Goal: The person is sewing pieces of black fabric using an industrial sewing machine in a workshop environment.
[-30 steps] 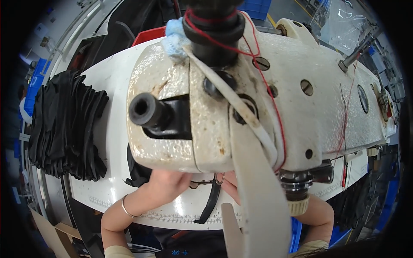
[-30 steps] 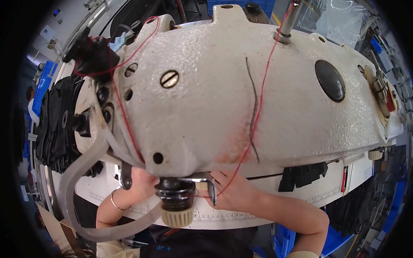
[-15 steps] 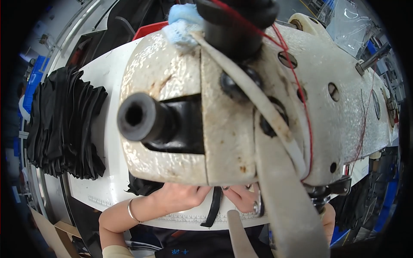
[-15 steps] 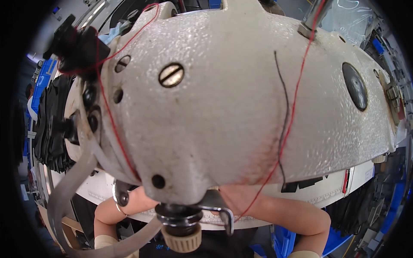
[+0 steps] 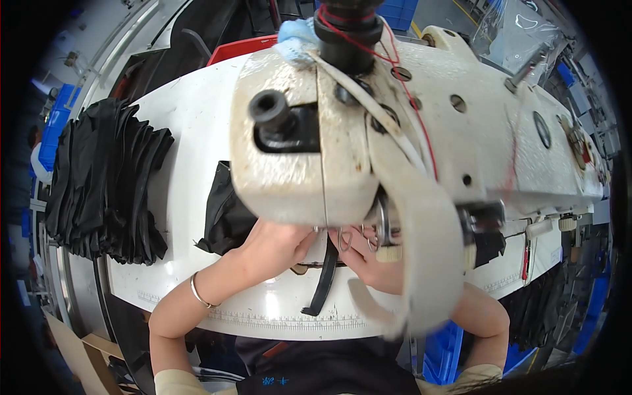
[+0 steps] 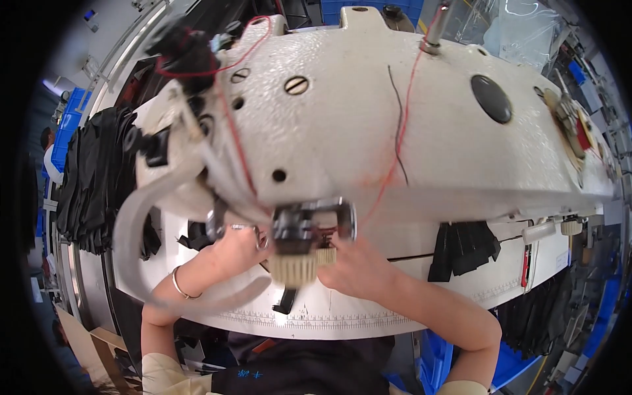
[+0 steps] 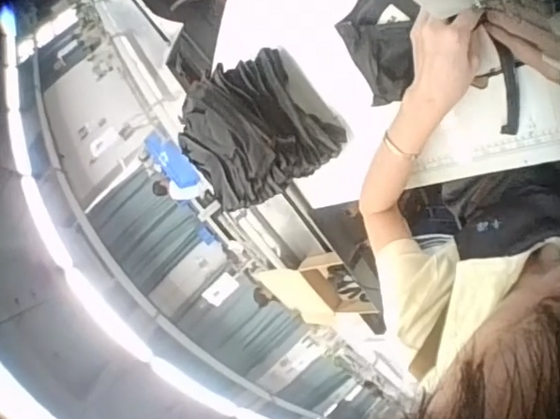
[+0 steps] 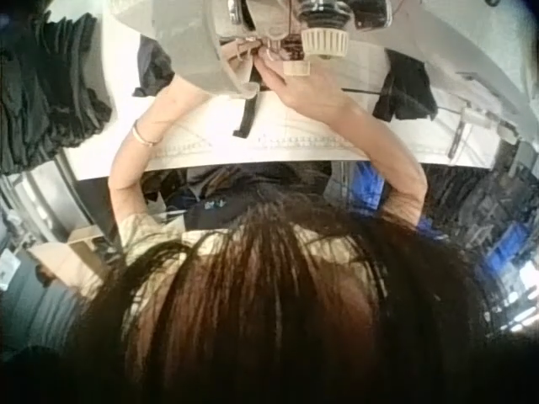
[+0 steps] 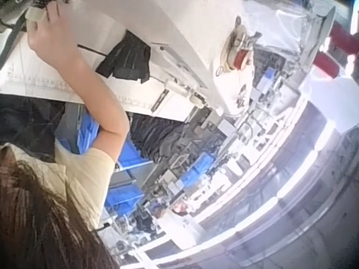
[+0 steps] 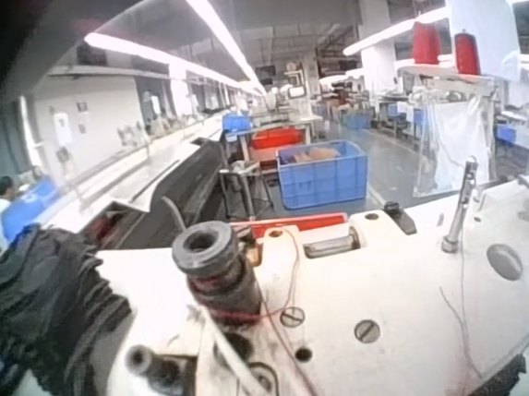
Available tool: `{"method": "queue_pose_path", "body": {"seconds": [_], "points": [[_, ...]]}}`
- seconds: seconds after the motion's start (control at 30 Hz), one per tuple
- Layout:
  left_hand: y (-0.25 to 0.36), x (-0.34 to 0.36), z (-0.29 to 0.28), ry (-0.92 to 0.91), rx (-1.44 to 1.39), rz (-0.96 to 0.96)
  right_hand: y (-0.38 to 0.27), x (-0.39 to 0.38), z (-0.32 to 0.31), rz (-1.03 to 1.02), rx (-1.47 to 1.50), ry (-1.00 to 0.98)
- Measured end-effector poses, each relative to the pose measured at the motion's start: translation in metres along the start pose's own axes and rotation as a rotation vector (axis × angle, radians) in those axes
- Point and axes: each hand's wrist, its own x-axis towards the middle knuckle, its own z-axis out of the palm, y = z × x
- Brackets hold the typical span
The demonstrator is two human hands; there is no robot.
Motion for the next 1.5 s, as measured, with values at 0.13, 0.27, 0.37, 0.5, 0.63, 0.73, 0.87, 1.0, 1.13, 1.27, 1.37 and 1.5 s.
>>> {"method": "queue_pose_path", "body": {"seconds": [0.13, 0.27, 0.37, 0.5, 0.63, 0.73, 0.87, 1.0, 1.13, 1.27, 1.37, 1.5], "points": [[0.050, -0.015, -0.019, -0.061, 0.424, 0.243, -0.023, -0.013, -0.019, -0.290, -0.088, 0.247], [0.092, -0.080, -0.025, -0.157, 0.796, 0.720, -0.059, -0.036, -0.028, -0.309, -0.025, 0.328], [0.092, -0.111, -0.006, 0.026, 0.694, 0.491, -0.069, -0.045, -0.027, -0.217, -0.019, 0.403], [0.085, -0.122, 0.014, 0.273, 0.606, 0.380, -0.072, -0.045, -0.025, -0.152, 0.043, 0.474], [0.077, -0.123, 0.020, 0.426, 0.563, 0.446, -0.074, -0.041, -0.028, -0.140, 0.029, 0.516], [0.071, -0.126, 0.024, 0.494, 0.511, 0.461, -0.073, -0.040, -0.028, -0.142, 0.048, 0.537], [0.063, -0.115, 0.006, 0.254, 0.075, 0.156, -0.070, -0.042, -0.027, -0.165, 0.098, 0.541], [0.045, -0.078, -0.057, 0.438, -0.348, -0.155, -0.069, -0.049, -0.024, -0.243, 0.060, 0.323], [0.040, -0.056, -0.090, 0.372, -0.056, -0.159, -0.073, -0.054, -0.021, -0.201, 0.045, 0.257], [0.070, -0.083, -0.038, 0.186, 0.320, 0.463, -0.078, -0.056, -0.017, -0.143, 0.066, 0.262], [0.073, -0.100, 0.008, 0.093, 0.441, 0.514, -0.080, -0.058, -0.015, -0.119, 0.103, 0.274], [0.069, -0.104, 0.030, 0.097, 0.370, 0.485, -0.079, -0.060, -0.015, -0.114, 0.129, 0.276]]}}
